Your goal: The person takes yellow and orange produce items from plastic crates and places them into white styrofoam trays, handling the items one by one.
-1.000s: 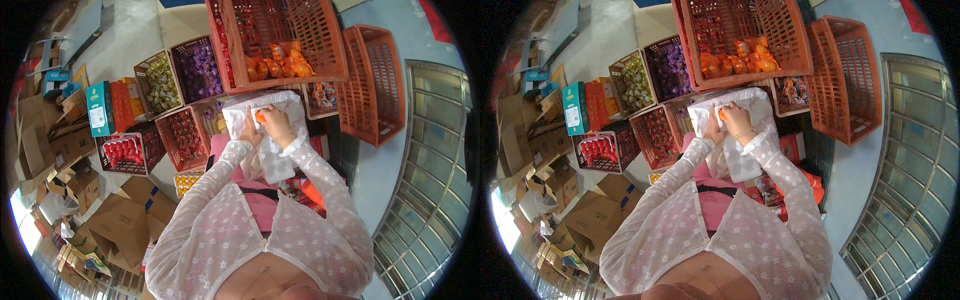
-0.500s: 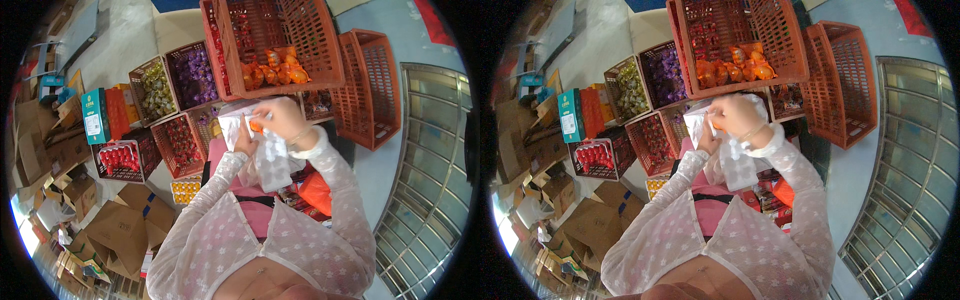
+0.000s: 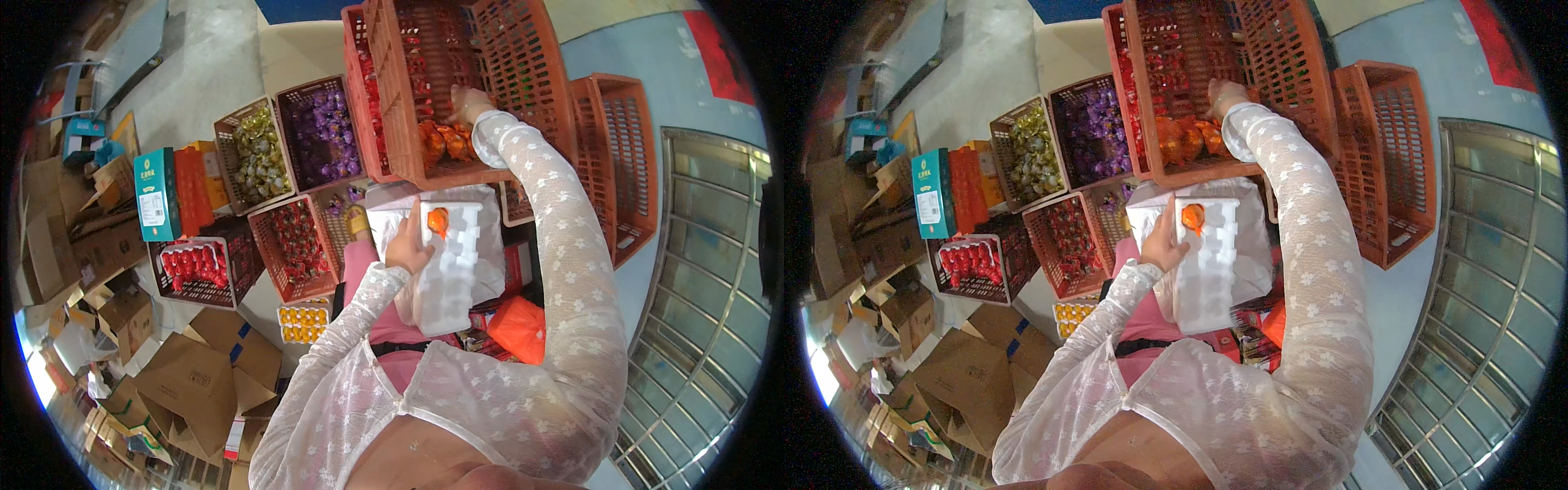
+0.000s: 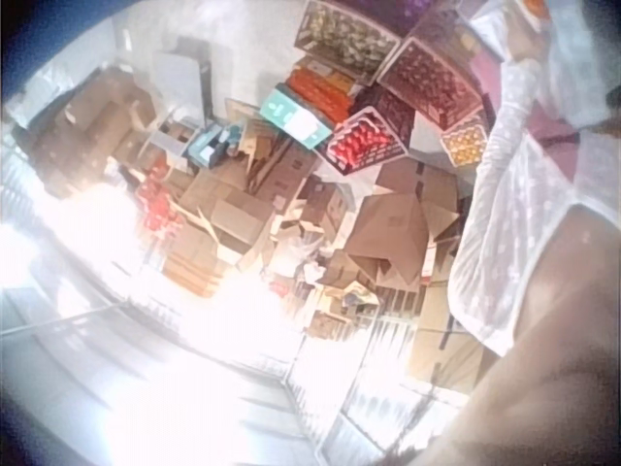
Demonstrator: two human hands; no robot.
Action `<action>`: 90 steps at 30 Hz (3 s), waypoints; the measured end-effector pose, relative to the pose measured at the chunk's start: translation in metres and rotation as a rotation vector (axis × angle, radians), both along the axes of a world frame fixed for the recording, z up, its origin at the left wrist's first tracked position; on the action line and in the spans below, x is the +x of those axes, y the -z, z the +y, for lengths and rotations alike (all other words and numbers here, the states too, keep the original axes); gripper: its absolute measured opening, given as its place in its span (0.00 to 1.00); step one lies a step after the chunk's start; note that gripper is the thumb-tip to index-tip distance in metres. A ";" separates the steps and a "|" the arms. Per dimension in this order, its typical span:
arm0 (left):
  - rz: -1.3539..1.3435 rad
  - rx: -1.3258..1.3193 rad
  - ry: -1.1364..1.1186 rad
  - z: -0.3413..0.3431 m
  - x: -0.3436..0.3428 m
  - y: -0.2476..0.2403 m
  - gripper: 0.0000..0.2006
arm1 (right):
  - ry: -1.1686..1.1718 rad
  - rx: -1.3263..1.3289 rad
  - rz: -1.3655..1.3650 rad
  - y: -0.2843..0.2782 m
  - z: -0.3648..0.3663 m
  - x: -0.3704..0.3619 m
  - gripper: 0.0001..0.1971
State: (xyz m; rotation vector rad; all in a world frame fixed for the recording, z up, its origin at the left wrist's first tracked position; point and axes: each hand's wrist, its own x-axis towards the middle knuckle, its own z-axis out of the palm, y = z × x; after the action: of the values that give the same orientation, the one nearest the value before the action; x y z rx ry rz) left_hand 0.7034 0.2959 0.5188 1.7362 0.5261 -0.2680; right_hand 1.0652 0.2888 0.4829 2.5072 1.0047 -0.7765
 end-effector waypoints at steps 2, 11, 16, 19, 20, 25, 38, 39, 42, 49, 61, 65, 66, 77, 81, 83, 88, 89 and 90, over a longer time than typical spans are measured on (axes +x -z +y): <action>0.048 0.024 0.001 0.000 -0.004 0.004 0.53 | -0.063 -0.126 0.014 -0.023 0.023 -0.013 0.23; 0.055 0.071 0.027 -0.008 -0.007 0.035 0.53 | 0.926 0.861 0.635 -0.123 -0.035 0.011 0.32; 0.065 0.085 0.034 -0.004 -0.005 0.038 0.53 | 1.117 1.340 1.650 -0.201 -0.105 -0.051 0.27; 0.077 0.051 0.048 -0.007 -0.003 0.039 0.53 | 0.882 1.410 2.024 -0.204 -0.147 -0.097 0.29; 0.068 0.045 0.047 -0.007 -0.002 0.039 0.53 | 0.900 1.388 1.732 -0.205 -0.157 -0.116 0.29; 0.058 0.051 0.052 -0.015 -0.008 0.039 0.52 | 0.992 1.087 1.087 -0.142 -0.172 -0.192 0.22; 0.010 0.013 0.028 -0.016 -0.008 0.050 0.51 | -0.007 0.521 -0.011 -0.072 -0.147 -0.241 0.14; 0.006 0.016 0.031 -0.016 -0.009 0.049 0.51 | -0.013 0.531 0.024 -0.080 -0.148 -0.237 0.13; 0.026 0.024 0.041 -0.018 -0.006 0.046 0.52 | -0.062 0.482 0.062 -0.085 -0.148 -0.228 0.10; 0.110 0.030 0.052 -0.018 -0.006 0.039 0.51 | -0.071 0.358 -0.048 -0.055 -0.133 -0.245 0.08; 0.091 -0.012 0.090 -0.015 -0.004 0.043 0.52 | -0.081 0.607 0.226 -0.096 -0.133 -0.223 0.06; 0.098 0.033 0.067 -0.010 -0.007 0.045 0.52 | 0.352 0.774 0.944 -0.199 -0.083 -0.179 0.08; 0.099 0.026 0.066 -0.010 -0.006 0.042 0.52 | 0.423 0.839 0.917 -0.220 -0.068 -0.161 0.09; 0.023 -0.093 0.042 -0.003 -0.009 0.038 0.51 | 0.059 -0.205 0.175 -0.059 0.021 -0.007 0.41; -0.017 -0.090 0.063 -0.004 -0.009 0.046 0.50 | 0.087 -0.156 0.238 -0.044 0.018 0.011 0.36; 0.036 -0.121 0.079 -0.004 -0.008 0.042 0.50 | 0.240 0.141 0.301 -0.051 0.009 0.016 0.26; 0.050 -0.106 0.088 -0.002 -0.005 0.037 0.51 | 0.942 1.020 0.947 -0.145 -0.016 -0.018 0.29; 0.053 -0.098 0.097 -0.002 -0.004 0.037 0.51 | 0.938 1.181 1.343 -0.160 -0.032 -0.022 0.30; 0.057 -0.090 0.111 -0.001 -0.002 0.034 0.52 | 0.933 1.239 1.388 -0.176 -0.046 -0.038 0.29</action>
State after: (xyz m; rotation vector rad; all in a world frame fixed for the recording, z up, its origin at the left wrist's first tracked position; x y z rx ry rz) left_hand 0.7017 0.2944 0.4847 1.6761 0.4523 -0.4149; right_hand 1.0267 0.2432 0.6594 3.2017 0.4582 -3.3109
